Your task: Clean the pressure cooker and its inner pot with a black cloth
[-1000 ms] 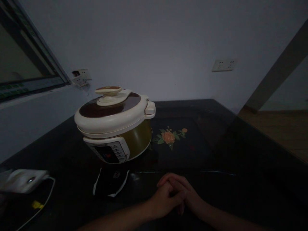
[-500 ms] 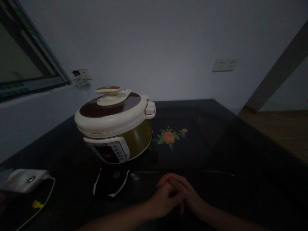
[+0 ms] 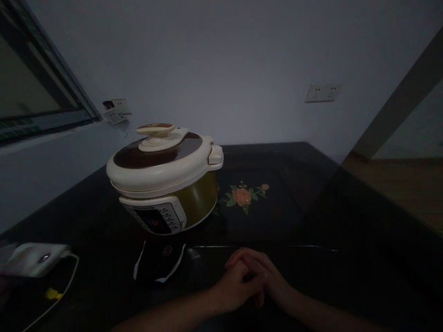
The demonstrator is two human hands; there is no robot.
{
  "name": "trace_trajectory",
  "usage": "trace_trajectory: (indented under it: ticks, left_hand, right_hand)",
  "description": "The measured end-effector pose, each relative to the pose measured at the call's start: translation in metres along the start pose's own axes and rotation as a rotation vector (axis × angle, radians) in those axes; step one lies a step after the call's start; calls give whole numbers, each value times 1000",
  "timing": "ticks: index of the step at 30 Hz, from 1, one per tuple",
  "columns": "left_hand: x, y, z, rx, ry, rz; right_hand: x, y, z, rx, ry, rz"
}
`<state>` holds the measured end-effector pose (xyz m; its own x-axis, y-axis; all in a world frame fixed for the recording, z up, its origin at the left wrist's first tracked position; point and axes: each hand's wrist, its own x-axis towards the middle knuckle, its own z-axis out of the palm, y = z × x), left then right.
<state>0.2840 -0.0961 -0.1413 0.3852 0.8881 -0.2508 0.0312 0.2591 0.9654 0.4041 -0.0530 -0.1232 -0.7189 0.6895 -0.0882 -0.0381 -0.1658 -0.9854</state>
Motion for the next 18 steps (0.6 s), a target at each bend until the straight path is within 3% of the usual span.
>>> trace_trajectory:
  ticks: [18]
  left_hand:
    - [-2, 3, 0, -30, 18, 6]
  right_hand:
    - [0, -5, 1, 0, 1, 18]
